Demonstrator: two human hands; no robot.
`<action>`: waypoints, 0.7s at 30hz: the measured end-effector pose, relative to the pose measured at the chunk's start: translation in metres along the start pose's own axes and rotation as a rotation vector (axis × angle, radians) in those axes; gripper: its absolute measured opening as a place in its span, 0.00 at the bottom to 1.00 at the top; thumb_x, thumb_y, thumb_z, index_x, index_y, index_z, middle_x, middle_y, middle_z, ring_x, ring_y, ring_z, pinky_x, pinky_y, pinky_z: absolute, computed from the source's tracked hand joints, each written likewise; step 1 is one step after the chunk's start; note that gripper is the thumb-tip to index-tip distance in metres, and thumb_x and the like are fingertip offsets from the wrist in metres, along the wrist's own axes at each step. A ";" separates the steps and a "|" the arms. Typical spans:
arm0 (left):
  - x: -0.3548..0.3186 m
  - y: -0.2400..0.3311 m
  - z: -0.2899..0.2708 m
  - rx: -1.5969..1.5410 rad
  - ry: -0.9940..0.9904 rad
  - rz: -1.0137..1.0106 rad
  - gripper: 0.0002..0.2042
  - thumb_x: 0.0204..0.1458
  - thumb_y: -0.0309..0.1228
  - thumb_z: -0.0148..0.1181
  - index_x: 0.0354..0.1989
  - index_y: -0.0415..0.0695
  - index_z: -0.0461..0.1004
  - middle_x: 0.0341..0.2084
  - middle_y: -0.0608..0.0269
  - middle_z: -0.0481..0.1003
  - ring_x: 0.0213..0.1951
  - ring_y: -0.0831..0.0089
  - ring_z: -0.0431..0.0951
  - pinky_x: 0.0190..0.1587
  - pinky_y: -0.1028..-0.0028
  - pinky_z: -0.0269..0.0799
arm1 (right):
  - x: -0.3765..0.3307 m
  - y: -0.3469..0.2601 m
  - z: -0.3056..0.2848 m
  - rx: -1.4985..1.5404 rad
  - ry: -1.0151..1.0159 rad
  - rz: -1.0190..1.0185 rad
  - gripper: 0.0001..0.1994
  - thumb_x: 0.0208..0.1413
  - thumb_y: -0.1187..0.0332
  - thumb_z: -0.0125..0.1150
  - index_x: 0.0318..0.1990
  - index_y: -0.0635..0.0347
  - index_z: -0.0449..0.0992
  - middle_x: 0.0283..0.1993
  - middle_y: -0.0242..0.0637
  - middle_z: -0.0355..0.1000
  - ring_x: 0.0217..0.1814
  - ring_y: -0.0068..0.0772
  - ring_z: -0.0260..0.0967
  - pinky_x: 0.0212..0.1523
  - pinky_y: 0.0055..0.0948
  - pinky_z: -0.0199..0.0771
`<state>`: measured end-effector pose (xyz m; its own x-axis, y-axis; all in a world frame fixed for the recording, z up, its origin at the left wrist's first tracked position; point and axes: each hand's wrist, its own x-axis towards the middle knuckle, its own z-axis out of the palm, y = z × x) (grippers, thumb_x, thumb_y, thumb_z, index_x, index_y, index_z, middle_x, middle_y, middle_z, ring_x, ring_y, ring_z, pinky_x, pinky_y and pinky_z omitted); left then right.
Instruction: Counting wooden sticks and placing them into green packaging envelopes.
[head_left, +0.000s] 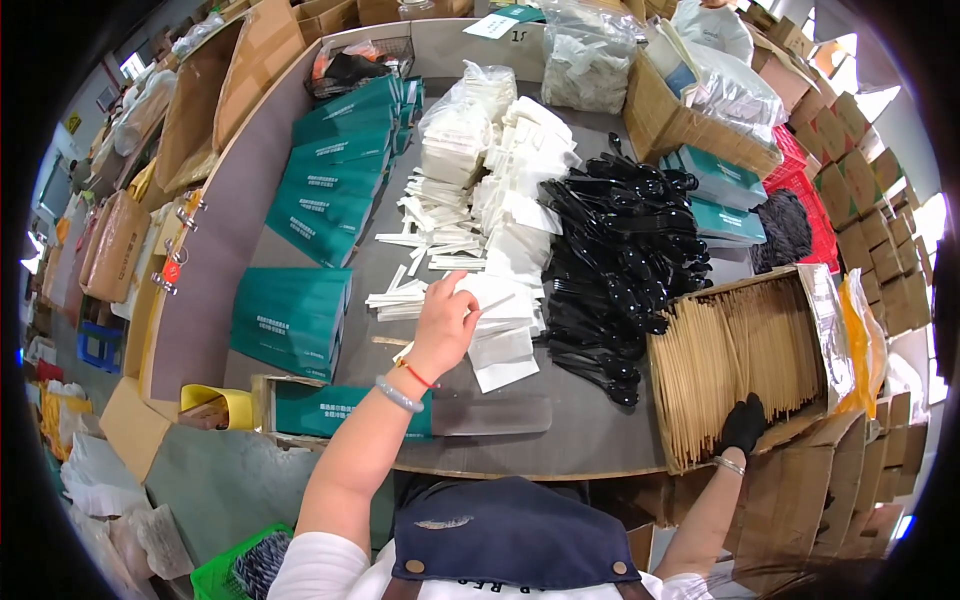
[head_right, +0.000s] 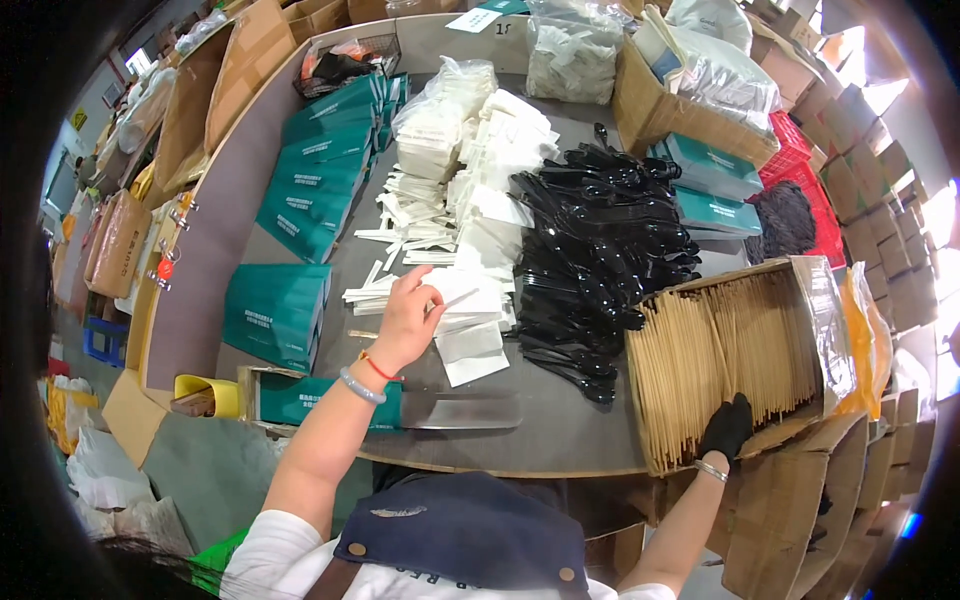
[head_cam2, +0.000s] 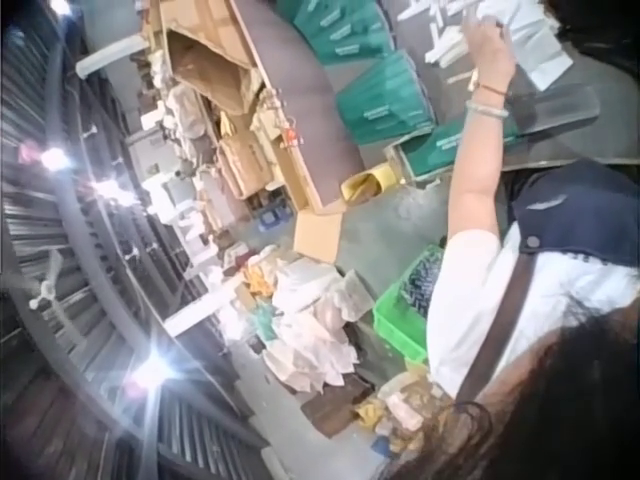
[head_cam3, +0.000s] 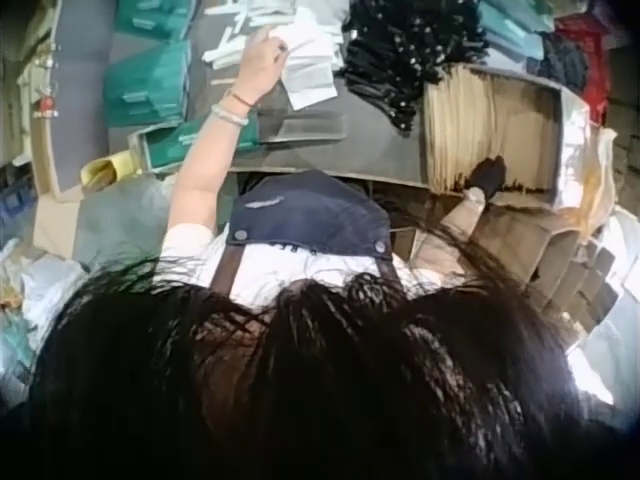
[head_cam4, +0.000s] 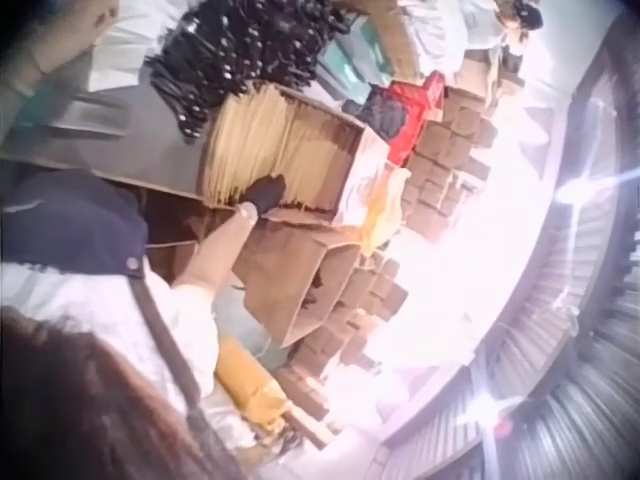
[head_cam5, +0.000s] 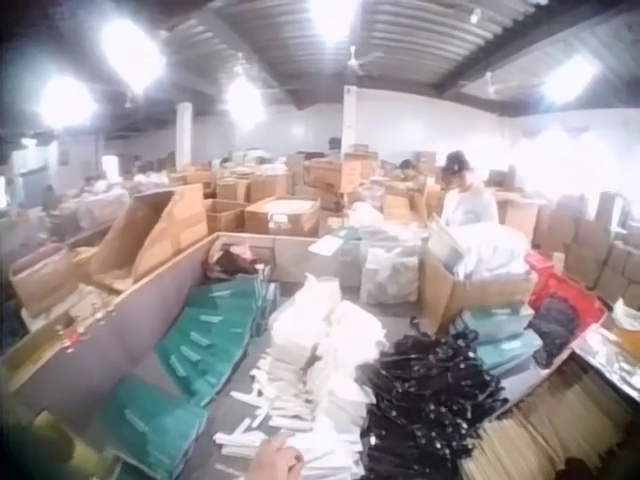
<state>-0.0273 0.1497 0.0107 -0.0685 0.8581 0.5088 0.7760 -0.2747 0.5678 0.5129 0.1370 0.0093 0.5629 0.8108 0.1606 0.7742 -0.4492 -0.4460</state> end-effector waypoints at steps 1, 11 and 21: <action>0.003 -0.002 0.005 0.073 -0.047 0.060 0.07 0.43 0.20 0.64 0.28 0.41 0.73 0.38 0.56 0.72 0.44 0.55 0.70 0.47 0.63 0.68 | 0.001 0.002 0.001 -0.001 0.004 0.005 0.11 0.65 0.70 0.47 0.42 0.72 0.71 0.40 0.46 0.70 0.39 0.33 0.65 0.45 0.32 0.67; -0.009 0.020 -0.018 -0.134 -0.122 -0.017 0.05 0.45 0.19 0.63 0.30 0.36 0.73 0.38 0.55 0.71 0.32 0.61 0.75 0.35 0.68 0.73 | -0.085 -0.111 0.010 0.574 -0.101 -0.185 0.21 0.69 0.54 0.42 0.42 0.65 0.71 0.34 0.40 0.70 0.37 0.31 0.65 0.41 0.33 0.69; -0.038 0.009 -0.013 -0.045 -0.150 -0.162 0.03 0.47 0.19 0.63 0.29 0.35 0.75 0.36 0.54 0.71 0.28 0.64 0.76 0.32 0.72 0.74 | -0.116 -0.189 0.089 0.258 -0.420 -0.659 0.11 0.53 0.65 0.61 0.43 0.55 0.76 0.37 0.43 0.74 0.40 0.51 0.73 0.39 0.44 0.72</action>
<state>-0.0254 0.1088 0.0046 -0.0936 0.9465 0.3089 0.7331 -0.1444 0.6646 0.2756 0.1608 -0.0039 -0.1790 0.9738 0.1402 0.7885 0.2272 -0.5716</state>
